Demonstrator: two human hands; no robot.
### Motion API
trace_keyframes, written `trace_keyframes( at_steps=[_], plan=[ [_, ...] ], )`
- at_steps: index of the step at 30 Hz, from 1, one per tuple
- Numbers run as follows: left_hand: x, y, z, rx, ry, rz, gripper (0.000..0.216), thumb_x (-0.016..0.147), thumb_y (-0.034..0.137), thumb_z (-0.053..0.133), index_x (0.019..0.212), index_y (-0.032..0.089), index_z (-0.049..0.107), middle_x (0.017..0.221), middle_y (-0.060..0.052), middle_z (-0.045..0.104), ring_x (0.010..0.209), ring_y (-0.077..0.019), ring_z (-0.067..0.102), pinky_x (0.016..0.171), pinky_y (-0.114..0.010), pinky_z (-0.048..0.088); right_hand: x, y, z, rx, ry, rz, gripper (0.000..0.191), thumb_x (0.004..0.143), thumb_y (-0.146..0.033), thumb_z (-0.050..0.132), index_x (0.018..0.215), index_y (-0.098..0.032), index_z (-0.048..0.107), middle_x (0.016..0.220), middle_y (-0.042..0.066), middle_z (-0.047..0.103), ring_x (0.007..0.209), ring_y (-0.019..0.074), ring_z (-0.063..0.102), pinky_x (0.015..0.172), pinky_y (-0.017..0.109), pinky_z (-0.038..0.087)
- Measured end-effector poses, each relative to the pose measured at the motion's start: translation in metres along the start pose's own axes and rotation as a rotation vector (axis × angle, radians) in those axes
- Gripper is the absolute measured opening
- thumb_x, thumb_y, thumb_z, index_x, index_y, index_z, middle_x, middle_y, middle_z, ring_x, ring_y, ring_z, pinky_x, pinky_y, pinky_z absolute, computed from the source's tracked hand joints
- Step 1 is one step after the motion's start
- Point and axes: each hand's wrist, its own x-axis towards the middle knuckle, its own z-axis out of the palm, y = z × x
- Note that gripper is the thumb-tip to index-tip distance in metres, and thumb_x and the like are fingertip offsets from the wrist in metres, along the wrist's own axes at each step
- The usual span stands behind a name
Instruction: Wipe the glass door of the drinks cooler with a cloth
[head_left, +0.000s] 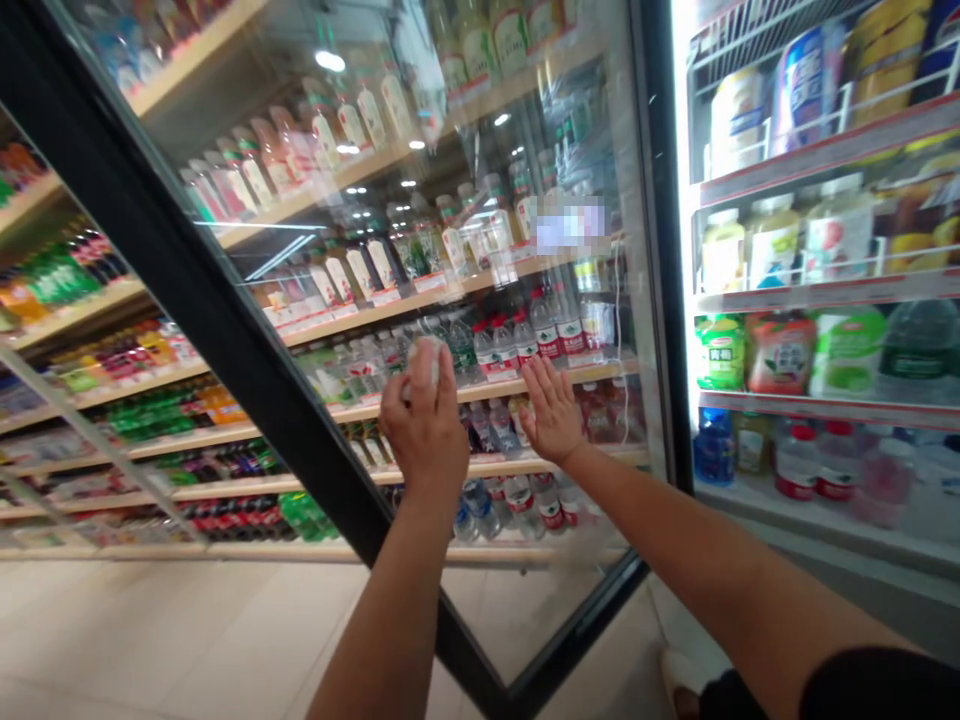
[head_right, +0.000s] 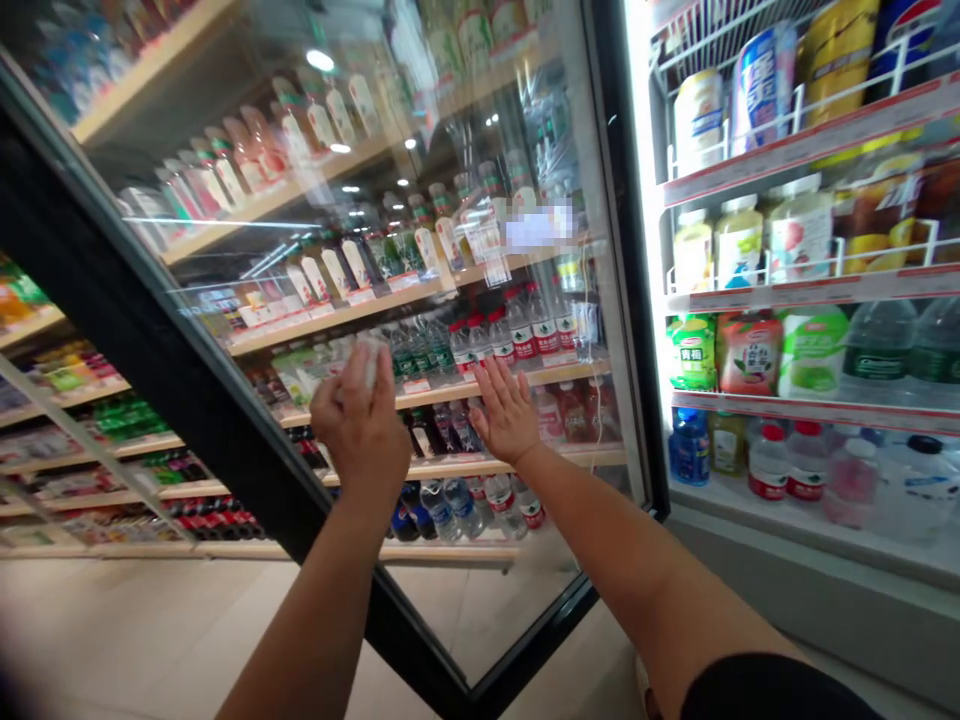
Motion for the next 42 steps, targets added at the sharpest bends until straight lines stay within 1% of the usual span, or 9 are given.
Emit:
trace_keyframes(
  at_steps=[3, 6, 13, 19, 23, 28, 31, 37, 42],
  plan=[
    [-0.041, 0.022, 0.008, -0.022, -0.131, 0.188, 0.059, 0.094, 0.011, 0.045, 0.150, 0.028, 0.036, 0.143, -0.003, 0.055, 0.120, -0.0208, 0.052, 0.098, -0.036, 0.047, 0.000, 0.002, 0.000, 0.006, 0.001, -0.009, 0.061, 0.099, -0.034, 0.032, 0.155, -0.014, 0.024, 0.156, 0.016, 0.038, 0.150, 0.0242, 0.024, 0.121, 0.048, 0.019],
    [-0.063, 0.036, 0.012, -0.048, -0.226, 0.234, 0.059, 0.094, 0.013, 0.047, 0.149, 0.030, 0.037, 0.143, -0.003, 0.054, 0.120, -0.0200, 0.054, 0.097, -0.034, 0.048, 0.003, 0.004, -0.004, 0.046, -0.018, -0.005, 0.059, 0.099, -0.034, 0.032, 0.154, -0.014, 0.026, 0.156, 0.016, 0.038, 0.150, 0.0243, 0.025, 0.120, 0.049, 0.021],
    [-0.024, 0.026, 0.015, -0.238, -0.079, 0.094, 0.066, 0.096, 0.011, 0.044, 0.155, 0.026, 0.020, 0.148, -0.009, 0.049, 0.132, -0.0230, 0.048, 0.107, -0.040, 0.043, 0.008, -0.040, -0.042, 0.340, 0.029, 0.168, 0.051, 0.101, -0.029, 0.035, 0.152, -0.021, 0.032, 0.149, 0.013, 0.046, 0.141, 0.0220, 0.041, 0.117, 0.046, 0.034],
    [-0.044, 0.023, -0.001, -0.384, 0.025, 0.079, 0.074, 0.095, 0.010, 0.044, 0.156, 0.020, 0.004, 0.157, -0.018, 0.031, 0.145, -0.0222, 0.031, 0.112, -0.040, 0.041, 0.023, -0.082, -0.043, 0.589, 0.050, 0.182, 0.050, 0.098, -0.028, 0.046, 0.147, -0.020, 0.040, 0.140, 0.015, 0.046, 0.132, 0.0201, 0.048, 0.113, 0.035, 0.042],
    [-0.069, 0.020, -0.022, -0.224, 0.016, 0.038, 0.071, 0.092, 0.011, 0.046, 0.156, 0.016, 0.014, 0.152, -0.018, 0.041, 0.147, -0.0251, 0.028, 0.118, -0.047, 0.031, 0.028, -0.083, -0.038, 0.511, 0.083, 0.174, 0.049, 0.094, -0.021, 0.049, 0.144, -0.022, 0.046, 0.145, 0.014, 0.044, 0.134, 0.0230, 0.046, 0.114, 0.041, 0.041],
    [-0.094, 0.020, -0.020, -0.034, -0.074, -0.121, 0.072, 0.093, 0.020, 0.049, 0.156, 0.016, 0.012, 0.153, -0.017, 0.036, 0.149, -0.0275, 0.016, 0.122, -0.055, 0.018, -0.018, -0.072, -0.034, 0.357, 0.041, -0.180, 0.051, 0.093, -0.014, 0.049, 0.143, -0.025, 0.048, 0.133, 0.010, 0.061, 0.125, 0.0218, 0.054, 0.105, 0.042, 0.049],
    [-0.099, 0.019, -0.011, -0.039, -0.129, -0.162, 0.072, 0.094, 0.021, 0.050, 0.155, 0.018, 0.012, 0.155, -0.014, 0.033, 0.149, -0.0281, 0.012, 0.123, -0.058, 0.014, -0.021, -0.060, -0.035, 0.304, 0.003, -0.300, 0.053, 0.093, -0.015, 0.052, 0.145, -0.024, 0.046, 0.135, 0.010, 0.061, 0.123, 0.0218, 0.055, 0.103, 0.039, 0.050],
    [-0.101, 0.016, -0.002, 0.049, -0.100, -0.143, 0.073, 0.093, 0.023, 0.055, 0.154, 0.014, 0.016, 0.153, -0.013, 0.036, 0.150, -0.0255, 0.008, 0.125, -0.052, 0.006, 0.037, -0.044, -0.034, 0.187, 0.142, -0.121, 0.057, 0.095, -0.013, 0.045, 0.150, -0.025, 0.039, 0.148, 0.012, 0.048, 0.132, 0.0249, 0.047, 0.110, 0.044, 0.042],
    [-0.105, 0.013, 0.002, 0.005, -0.100, -0.152, 0.071, 0.094, 0.024, 0.053, 0.155, 0.017, 0.017, 0.154, -0.011, 0.035, 0.149, -0.0262, 0.014, 0.125, -0.052, 0.008, 0.002, -0.047, -0.021, 0.132, 0.087, -0.144, 0.067, 0.093, -0.013, 0.046, 0.155, -0.029, 0.026, 0.143, 0.012, 0.051, 0.126, 0.0262, 0.052, 0.103, 0.044, 0.045]
  ],
)
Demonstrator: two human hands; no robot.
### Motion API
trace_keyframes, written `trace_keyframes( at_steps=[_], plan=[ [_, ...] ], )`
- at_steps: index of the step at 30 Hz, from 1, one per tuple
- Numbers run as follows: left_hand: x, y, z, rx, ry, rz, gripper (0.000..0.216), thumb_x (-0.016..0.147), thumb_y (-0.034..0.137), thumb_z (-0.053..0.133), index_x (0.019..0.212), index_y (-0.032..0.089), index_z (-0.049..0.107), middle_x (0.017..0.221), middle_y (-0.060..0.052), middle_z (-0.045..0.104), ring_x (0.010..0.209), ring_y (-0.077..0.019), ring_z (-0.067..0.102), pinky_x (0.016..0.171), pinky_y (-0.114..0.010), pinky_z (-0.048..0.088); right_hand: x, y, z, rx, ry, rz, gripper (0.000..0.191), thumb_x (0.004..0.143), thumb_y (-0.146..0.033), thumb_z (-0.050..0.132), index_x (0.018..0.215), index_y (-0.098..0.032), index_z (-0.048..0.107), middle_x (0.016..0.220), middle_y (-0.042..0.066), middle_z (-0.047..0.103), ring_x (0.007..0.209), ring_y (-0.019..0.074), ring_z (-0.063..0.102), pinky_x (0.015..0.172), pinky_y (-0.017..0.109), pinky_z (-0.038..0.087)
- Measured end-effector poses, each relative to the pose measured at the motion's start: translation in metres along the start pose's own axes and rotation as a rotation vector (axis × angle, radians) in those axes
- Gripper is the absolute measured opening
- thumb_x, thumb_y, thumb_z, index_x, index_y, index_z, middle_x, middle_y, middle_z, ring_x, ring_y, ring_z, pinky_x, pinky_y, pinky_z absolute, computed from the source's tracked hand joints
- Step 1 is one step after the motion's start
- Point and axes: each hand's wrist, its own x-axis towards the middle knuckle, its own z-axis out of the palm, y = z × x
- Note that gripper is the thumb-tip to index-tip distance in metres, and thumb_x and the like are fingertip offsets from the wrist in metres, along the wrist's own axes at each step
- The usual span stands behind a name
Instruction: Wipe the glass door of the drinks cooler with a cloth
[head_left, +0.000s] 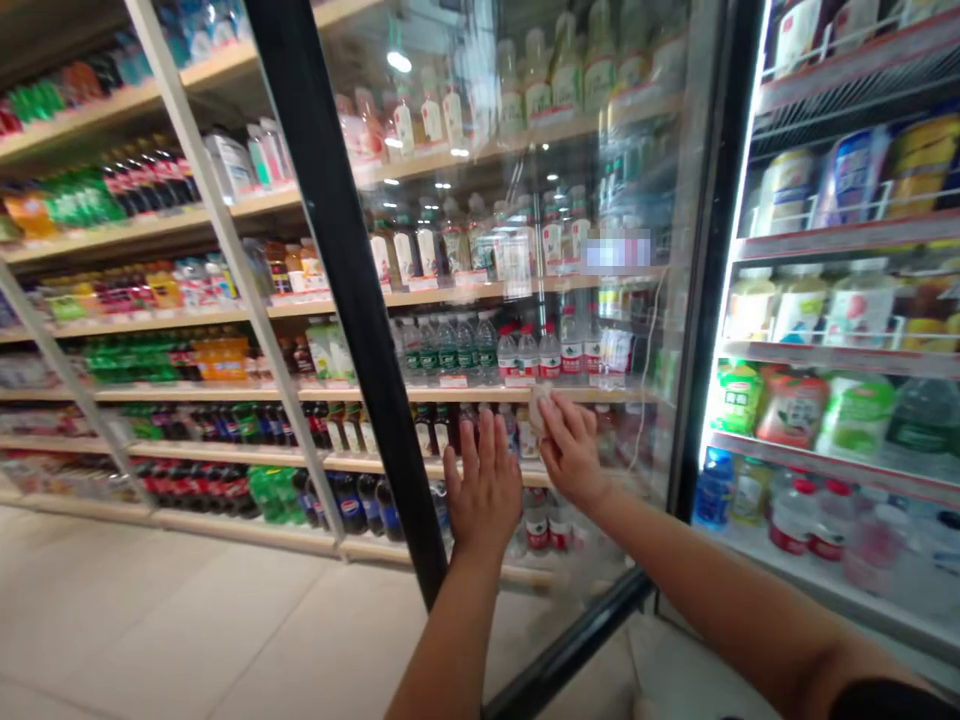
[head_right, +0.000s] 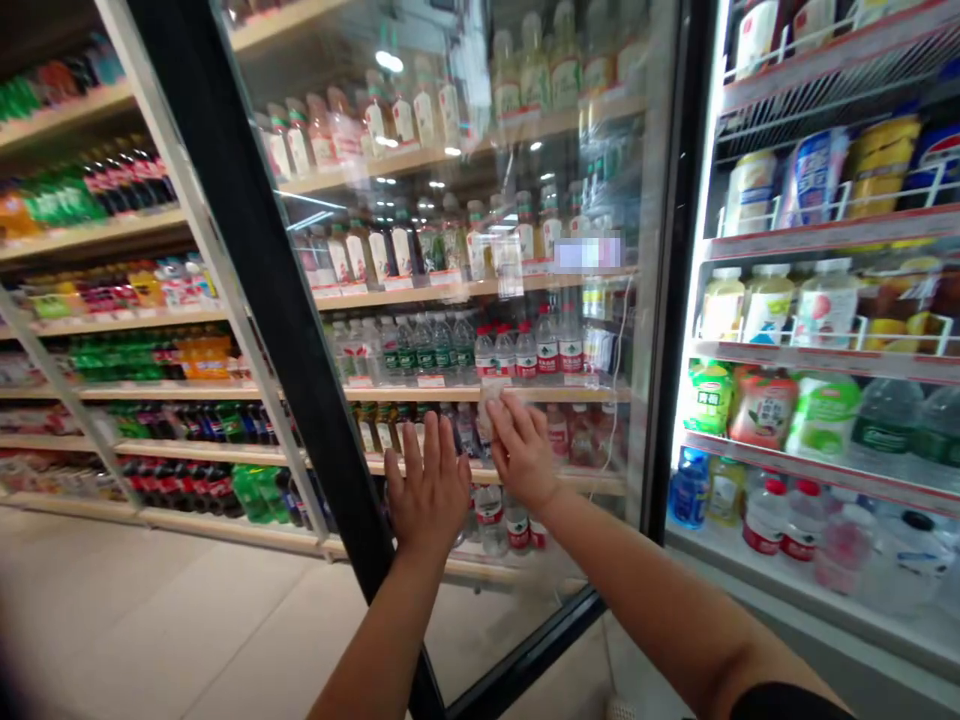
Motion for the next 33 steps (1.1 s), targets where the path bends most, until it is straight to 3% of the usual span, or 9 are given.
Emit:
trace_keyframes(
  at_steps=[4, 8, 14, 17, 21, 24, 27, 30, 33],
  plan=[
    [0.000, -0.002, 0.003, -0.023, -0.013, -0.009, 0.071, 0.094, 0.024, 0.052, 0.155, 0.017, 0.017, 0.154, -0.011, 0.034, 0.149, -0.0262, 0.014, 0.125, -0.052, 0.007, 0.018, -0.002, 0.004, 0.017, -0.011, -0.032, 0.069, 0.093, -0.015, 0.046, 0.156, -0.030, 0.022, 0.145, 0.012, 0.048, 0.128, 0.0269, 0.050, 0.106, 0.045, 0.043],
    [0.002, -0.003, 0.003, -0.025, 0.004, -0.007, 0.072, 0.094, 0.023, 0.053, 0.155, 0.016, 0.015, 0.152, -0.012, 0.037, 0.149, -0.0243, 0.012, 0.125, -0.050, 0.005, 0.051, 0.009, 0.005, 0.000, 0.079, 0.090, 0.062, 0.096, -0.016, 0.038, 0.155, -0.031, 0.027, 0.151, 0.009, 0.042, 0.132, 0.0274, 0.047, 0.111, 0.048, 0.037],
    [0.002, -0.003, 0.005, -0.054, -0.003, -0.019, 0.072, 0.095, 0.024, 0.051, 0.155, 0.018, 0.013, 0.151, -0.012, 0.039, 0.148, -0.0242, 0.017, 0.125, -0.051, 0.006, -0.007, -0.002, 0.001, -0.008, -0.028, 0.031, 0.065, 0.094, -0.019, 0.045, 0.156, -0.026, 0.026, 0.149, 0.012, 0.046, 0.132, 0.0277, 0.047, 0.107, 0.046, 0.041],
    [0.002, -0.005, 0.007, -0.059, -0.010, -0.019, 0.074, 0.093, 0.024, 0.053, 0.155, 0.018, 0.013, 0.152, -0.012, 0.038, 0.148, -0.0245, 0.014, 0.125, -0.051, 0.006, -0.001, -0.002, -0.002, 0.011, -0.089, -0.013, 0.064, 0.096, -0.026, 0.050, 0.155, -0.023, 0.028, 0.151, 0.015, 0.045, 0.133, 0.0275, 0.047, 0.108, 0.044, 0.041],
    [0.003, -0.006, 0.008, -0.063, -0.015, -0.017, 0.072, 0.094, 0.024, 0.052, 0.155, 0.018, 0.014, 0.152, -0.013, 0.037, 0.148, -0.0261, 0.017, 0.124, -0.054, 0.007, 0.023, 0.011, -0.001, 0.015, -0.025, 0.033, 0.050, 0.099, -0.024, 0.044, 0.149, -0.027, 0.041, 0.150, 0.010, 0.049, 0.131, 0.0240, 0.051, 0.109, 0.044, 0.041],
    [0.003, -0.007, 0.010, -0.071, 0.009, -0.018, 0.069, 0.095, 0.025, 0.049, 0.155, 0.019, 0.016, 0.151, -0.012, 0.039, 0.147, -0.0250, 0.019, 0.125, -0.052, 0.007, 0.004, 0.012, -0.001, 0.018, -0.016, 0.013, 0.051, 0.098, -0.019, 0.045, 0.147, -0.029, 0.044, 0.145, 0.008, 0.055, 0.127, 0.0240, 0.053, 0.106, 0.045, 0.044],
    [0.003, -0.007, 0.012, -0.095, 0.018, -0.034, 0.068, 0.095, 0.025, 0.049, 0.155, 0.020, 0.017, 0.152, -0.010, 0.038, 0.148, -0.0239, 0.017, 0.125, -0.050, 0.006, -0.015, 0.007, -0.004, 0.055, -0.101, -0.095, 0.056, 0.095, -0.014, 0.049, 0.148, -0.032, 0.043, 0.140, 0.005, 0.060, 0.122, 0.0231, 0.055, 0.103, 0.044, 0.048],
    [0.003, -0.008, 0.013, -0.087, 0.021, -0.033, 0.067, 0.096, 0.026, 0.049, 0.155, 0.020, 0.018, 0.153, -0.009, 0.038, 0.149, -0.0241, 0.016, 0.125, -0.049, 0.006, 0.007, 0.007, -0.005, 0.043, -0.105, -0.094, 0.057, 0.094, -0.015, 0.050, 0.147, -0.033, 0.043, 0.142, 0.003, 0.058, 0.125, 0.0233, 0.053, 0.107, 0.045, 0.047],
    [0.004, -0.008, 0.013, -0.041, 0.034, -0.014, 0.067, 0.095, 0.026, 0.050, 0.155, 0.018, 0.019, 0.152, -0.009, 0.038, 0.149, -0.0239, 0.016, 0.125, -0.047, 0.004, 0.038, 0.012, -0.003, 0.029, 0.010, -0.001, 0.055, 0.097, -0.016, 0.047, 0.149, -0.031, 0.041, 0.148, 0.004, 0.051, 0.136, 0.0246, 0.046, 0.114, 0.050, 0.041]
  ],
)
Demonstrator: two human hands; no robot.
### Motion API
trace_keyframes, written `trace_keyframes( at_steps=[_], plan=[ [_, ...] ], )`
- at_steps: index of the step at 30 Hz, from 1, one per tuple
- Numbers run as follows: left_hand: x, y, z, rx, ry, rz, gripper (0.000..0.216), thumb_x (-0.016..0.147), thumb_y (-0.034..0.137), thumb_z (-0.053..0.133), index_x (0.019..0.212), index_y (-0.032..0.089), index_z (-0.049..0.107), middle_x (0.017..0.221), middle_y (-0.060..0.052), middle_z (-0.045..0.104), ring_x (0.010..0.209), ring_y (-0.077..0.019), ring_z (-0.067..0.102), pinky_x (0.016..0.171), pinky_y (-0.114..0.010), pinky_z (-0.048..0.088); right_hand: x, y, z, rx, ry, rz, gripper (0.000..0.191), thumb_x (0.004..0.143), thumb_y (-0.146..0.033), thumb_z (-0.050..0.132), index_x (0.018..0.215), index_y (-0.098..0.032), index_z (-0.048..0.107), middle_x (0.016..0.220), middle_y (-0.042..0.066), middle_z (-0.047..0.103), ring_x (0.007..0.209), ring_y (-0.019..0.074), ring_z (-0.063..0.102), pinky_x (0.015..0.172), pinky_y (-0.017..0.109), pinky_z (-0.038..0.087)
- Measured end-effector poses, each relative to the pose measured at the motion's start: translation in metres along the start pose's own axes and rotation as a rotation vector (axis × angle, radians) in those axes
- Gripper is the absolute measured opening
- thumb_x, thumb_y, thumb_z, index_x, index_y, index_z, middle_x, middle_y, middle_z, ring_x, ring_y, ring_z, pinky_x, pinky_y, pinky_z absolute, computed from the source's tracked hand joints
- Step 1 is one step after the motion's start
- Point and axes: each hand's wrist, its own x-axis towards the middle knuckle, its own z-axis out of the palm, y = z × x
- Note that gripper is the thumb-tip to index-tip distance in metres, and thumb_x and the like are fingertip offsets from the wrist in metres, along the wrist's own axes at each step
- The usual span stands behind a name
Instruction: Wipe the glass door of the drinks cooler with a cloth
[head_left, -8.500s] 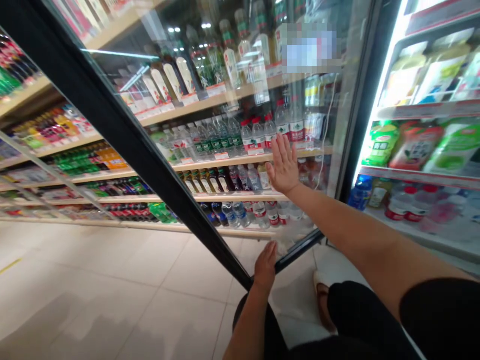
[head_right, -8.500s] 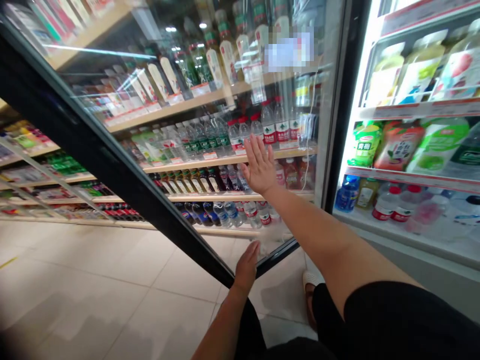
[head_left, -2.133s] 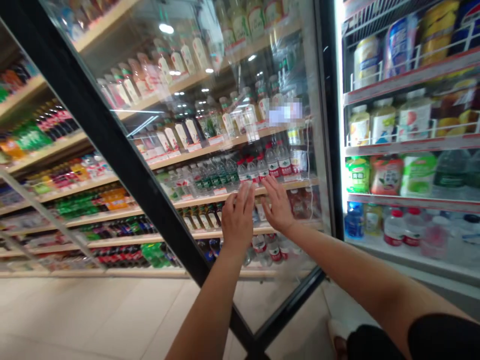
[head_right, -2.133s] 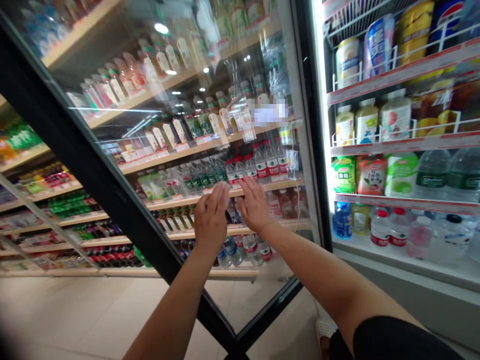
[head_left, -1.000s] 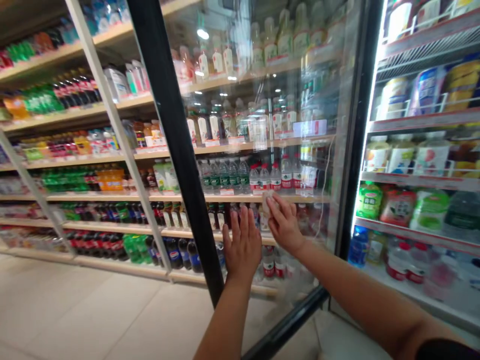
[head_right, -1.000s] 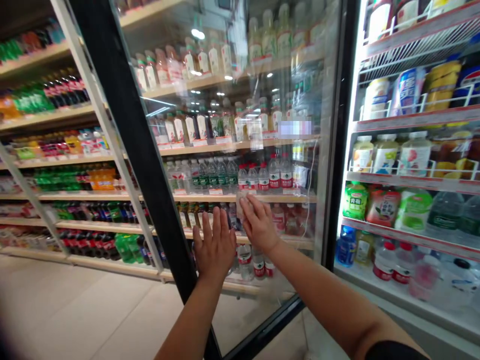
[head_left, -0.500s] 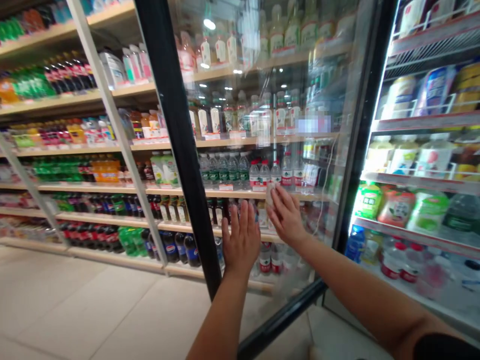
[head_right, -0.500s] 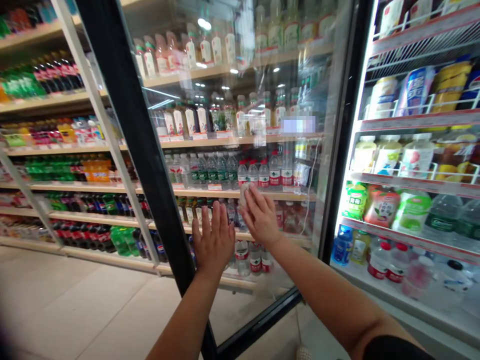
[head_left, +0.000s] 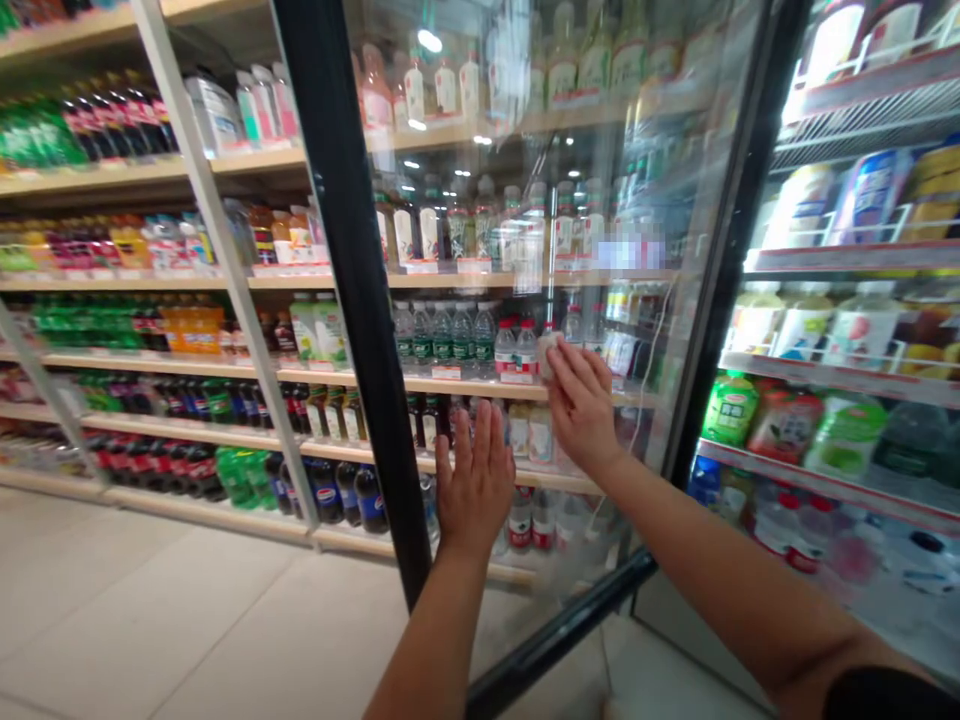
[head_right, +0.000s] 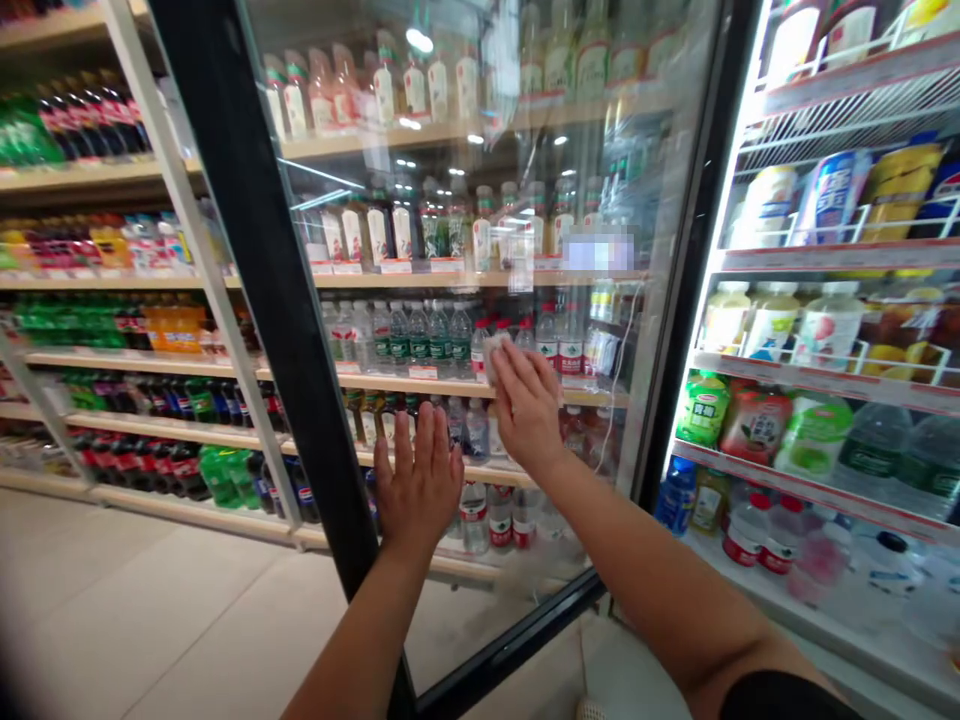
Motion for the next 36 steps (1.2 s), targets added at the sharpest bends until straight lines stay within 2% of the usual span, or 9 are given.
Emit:
trace_keyframes(
  at_steps=[4, 7, 9, 13, 15, 21, 26, 32, 36],
  plan=[
    [-0.001, 0.001, -0.002, 0.010, -0.004, 0.000, 0.070, 0.094, 0.026, 0.053, 0.154, 0.016, 0.019, 0.153, -0.008, 0.038, 0.150, -0.0223, 0.010, 0.125, -0.043, 0.000, -0.027, -0.008, 0.003, 0.084, -0.029, -0.022, 0.060, 0.098, -0.013, 0.044, 0.154, -0.027, 0.029, 0.155, 0.009, 0.042, 0.143, 0.0247, 0.040, 0.115, 0.051, 0.041],
    [-0.001, 0.003, -0.004, -0.047, -0.006, -0.021, 0.069, 0.095, 0.024, 0.052, 0.155, 0.019, 0.018, 0.152, -0.009, 0.040, 0.149, -0.0210, 0.012, 0.125, -0.044, 0.002, -0.057, -0.020, 0.005, 0.123, -0.155, -0.173, 0.064, 0.095, -0.010, 0.046, 0.155, -0.026, 0.029, 0.146, 0.011, 0.053, 0.141, 0.0244, 0.043, 0.112, 0.047, 0.046],
    [-0.001, 0.003, -0.005, -0.069, 0.000, -0.024, 0.069, 0.095, 0.023, 0.051, 0.155, 0.019, 0.018, 0.151, -0.009, 0.041, 0.149, -0.0208, 0.014, 0.125, -0.045, 0.003, -0.052, -0.022, 0.005, 0.111, -0.164, -0.209, 0.064, 0.095, -0.009, 0.047, 0.154, -0.026, 0.029, 0.143, 0.010, 0.056, 0.140, 0.0235, 0.045, 0.112, 0.046, 0.046],
    [0.001, 0.004, -0.008, 0.005, 0.011, 0.003, 0.069, 0.094, 0.025, 0.053, 0.154, 0.015, 0.019, 0.152, -0.008, 0.040, 0.150, -0.0207, 0.008, 0.125, -0.041, 0.000, -0.018, -0.013, 0.008, 0.000, 0.011, -0.040, 0.058, 0.097, -0.014, 0.047, 0.152, -0.027, 0.035, 0.149, 0.009, 0.051, 0.139, 0.0250, 0.043, 0.115, 0.049, 0.039],
    [0.002, 0.005, -0.009, 0.036, 0.011, 0.011, 0.070, 0.094, 0.026, 0.054, 0.154, 0.014, 0.021, 0.151, -0.008, 0.040, 0.150, -0.0206, 0.007, 0.125, -0.040, -0.001, -0.020, -0.009, 0.008, -0.034, 0.070, 0.046, 0.054, 0.098, -0.018, 0.045, 0.151, -0.026, 0.037, 0.149, 0.009, 0.049, 0.137, 0.0256, 0.044, 0.113, 0.050, 0.040],
    [0.001, 0.004, -0.007, 0.028, 0.006, 0.005, 0.069, 0.094, 0.026, 0.055, 0.154, 0.014, 0.022, 0.151, -0.009, 0.040, 0.150, -0.0201, 0.007, 0.125, -0.040, -0.001, -0.040, -0.006, 0.002, -0.002, -0.023, 0.017, 0.056, 0.097, -0.014, 0.045, 0.151, -0.028, 0.038, 0.145, 0.009, 0.055, 0.131, 0.0232, 0.049, 0.107, 0.044, 0.044],
    [0.001, 0.004, -0.006, 0.051, 0.010, 0.015, 0.072, 0.093, 0.027, 0.056, 0.154, 0.014, 0.019, 0.151, -0.009, 0.041, 0.150, -0.0214, 0.007, 0.125, -0.041, -0.001, -0.003, 0.018, 0.000, -0.005, 0.081, 0.127, 0.048, 0.099, -0.020, 0.043, 0.146, -0.031, 0.045, 0.147, 0.006, 0.053, 0.131, 0.0225, 0.049, 0.111, 0.047, 0.040],
    [0.000, 0.006, -0.007, 0.037, -0.007, -0.002, 0.070, 0.094, 0.027, 0.053, 0.155, 0.015, 0.018, 0.151, -0.009, 0.039, 0.149, -0.0206, 0.009, 0.125, -0.042, -0.001, -0.042, 0.038, -0.003, -0.054, 0.123, 0.197, 0.047, 0.099, -0.022, 0.044, 0.145, -0.026, 0.047, 0.143, 0.011, 0.056, 0.130, 0.0238, 0.051, 0.107, 0.049, 0.042],
    [0.000, 0.007, -0.008, 0.051, -0.007, 0.001, 0.071, 0.094, 0.027, 0.054, 0.154, 0.014, 0.019, 0.151, -0.009, 0.039, 0.149, -0.0203, 0.008, 0.125, -0.041, -0.002, -0.020, 0.053, -0.006, -0.063, 0.151, 0.294, 0.046, 0.099, -0.026, 0.042, 0.144, -0.027, 0.049, 0.145, 0.010, 0.054, 0.131, 0.0243, 0.050, 0.110, 0.051, 0.039]
  ],
)
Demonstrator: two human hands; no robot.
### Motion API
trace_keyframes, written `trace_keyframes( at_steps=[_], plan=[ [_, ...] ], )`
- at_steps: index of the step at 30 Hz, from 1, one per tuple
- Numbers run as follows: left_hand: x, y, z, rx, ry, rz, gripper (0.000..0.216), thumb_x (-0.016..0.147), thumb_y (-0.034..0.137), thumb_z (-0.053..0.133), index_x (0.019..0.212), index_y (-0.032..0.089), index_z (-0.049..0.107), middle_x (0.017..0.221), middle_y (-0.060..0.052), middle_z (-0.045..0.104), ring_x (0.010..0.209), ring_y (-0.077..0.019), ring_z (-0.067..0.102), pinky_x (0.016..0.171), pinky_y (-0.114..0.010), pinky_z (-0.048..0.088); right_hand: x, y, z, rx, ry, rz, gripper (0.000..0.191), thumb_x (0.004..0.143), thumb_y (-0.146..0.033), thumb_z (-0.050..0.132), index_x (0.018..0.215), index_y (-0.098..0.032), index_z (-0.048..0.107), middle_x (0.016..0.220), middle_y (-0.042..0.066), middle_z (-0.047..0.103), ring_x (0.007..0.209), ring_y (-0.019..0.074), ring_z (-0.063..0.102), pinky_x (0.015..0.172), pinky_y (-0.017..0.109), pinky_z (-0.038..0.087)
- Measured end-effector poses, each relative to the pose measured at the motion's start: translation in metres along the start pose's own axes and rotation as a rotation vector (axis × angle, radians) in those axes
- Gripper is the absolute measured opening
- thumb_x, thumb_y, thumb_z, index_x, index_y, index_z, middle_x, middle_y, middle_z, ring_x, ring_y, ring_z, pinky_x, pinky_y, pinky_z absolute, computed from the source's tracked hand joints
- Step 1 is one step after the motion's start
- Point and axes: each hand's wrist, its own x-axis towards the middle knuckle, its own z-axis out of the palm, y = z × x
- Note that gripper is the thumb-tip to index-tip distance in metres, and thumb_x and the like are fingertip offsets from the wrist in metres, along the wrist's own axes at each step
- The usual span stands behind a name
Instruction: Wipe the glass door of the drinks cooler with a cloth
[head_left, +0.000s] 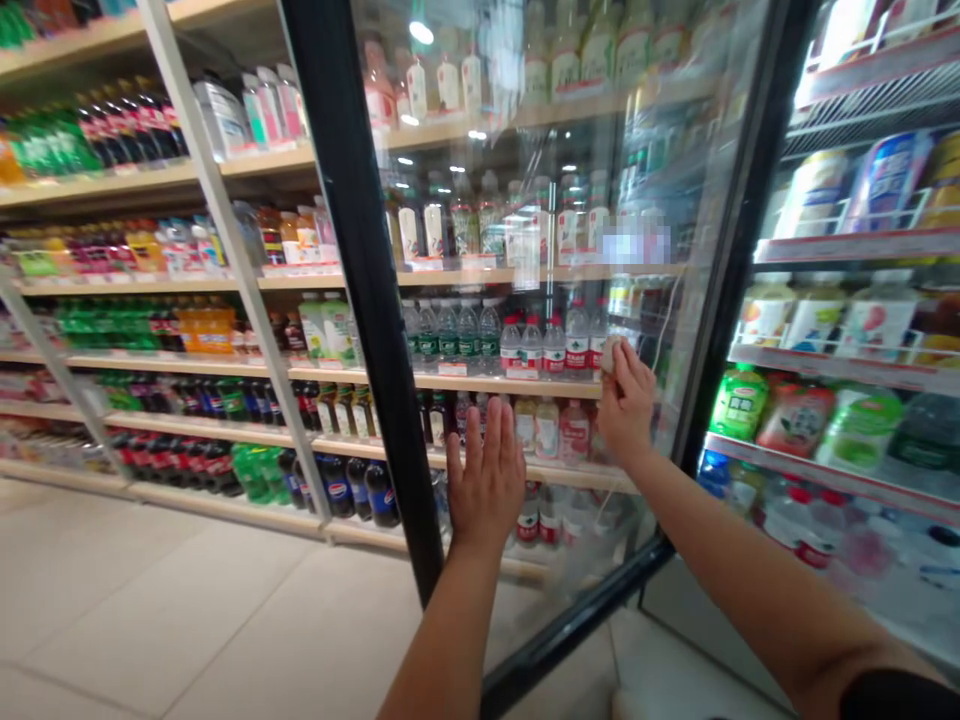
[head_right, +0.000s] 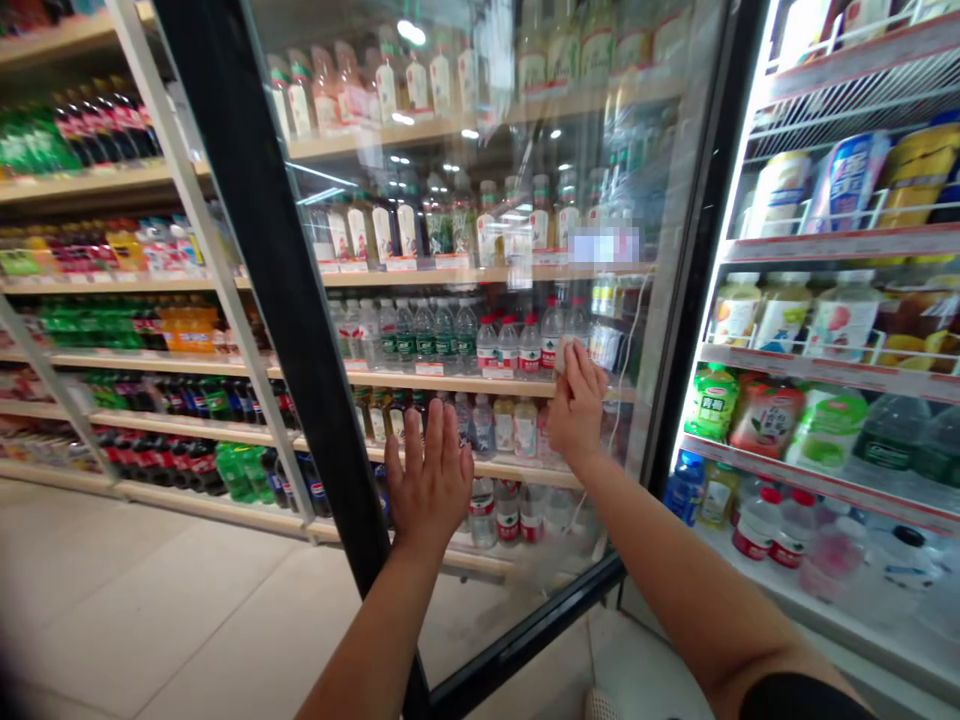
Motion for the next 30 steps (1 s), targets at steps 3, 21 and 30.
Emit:
trace_keyframes(
  at_steps=[3, 21, 30],
  plan=[
    [-0.001, 0.001, 0.000, -0.016, -0.013, -0.012, 0.071, 0.094, 0.026, 0.054, 0.155, 0.015, 0.018, 0.152, -0.009, 0.040, 0.149, -0.0204, 0.007, 0.125, -0.042, -0.001, 0.021, -0.004, 0.003, -0.012, 0.042, 0.024, 0.047, 0.099, -0.025, 0.042, 0.145, -0.026, 0.047, 0.147, 0.009, 0.052, 0.133, 0.0243, 0.049, 0.112, 0.050, 0.037],
    [-0.002, 0.001, -0.003, 0.003, -0.003, 0.008, 0.071, 0.093, 0.026, 0.055, 0.154, 0.013, 0.021, 0.152, -0.009, 0.039, 0.150, -0.0211, 0.006, 0.125, -0.041, 0.000, -0.018, -0.058, -0.001, 0.127, -0.172, -0.357, 0.060, 0.096, -0.009, 0.044, 0.151, -0.033, 0.037, 0.143, 0.003, 0.057, 0.132, 0.0211, 0.047, 0.110, 0.042, 0.043],
    [-0.001, 0.001, -0.003, 0.008, -0.009, 0.008, 0.069, 0.095, 0.028, 0.050, 0.155, 0.016, 0.017, 0.152, -0.010, 0.037, 0.149, -0.0241, 0.014, 0.125, -0.048, 0.004, 0.018, -0.055, 0.007, 0.047, -0.076, -0.147, 0.048, 0.100, -0.019, 0.038, 0.146, -0.031, 0.046, 0.146, 0.004, 0.054, 0.133, 0.0218, 0.048, 0.110, 0.045, 0.042]
  ],
)
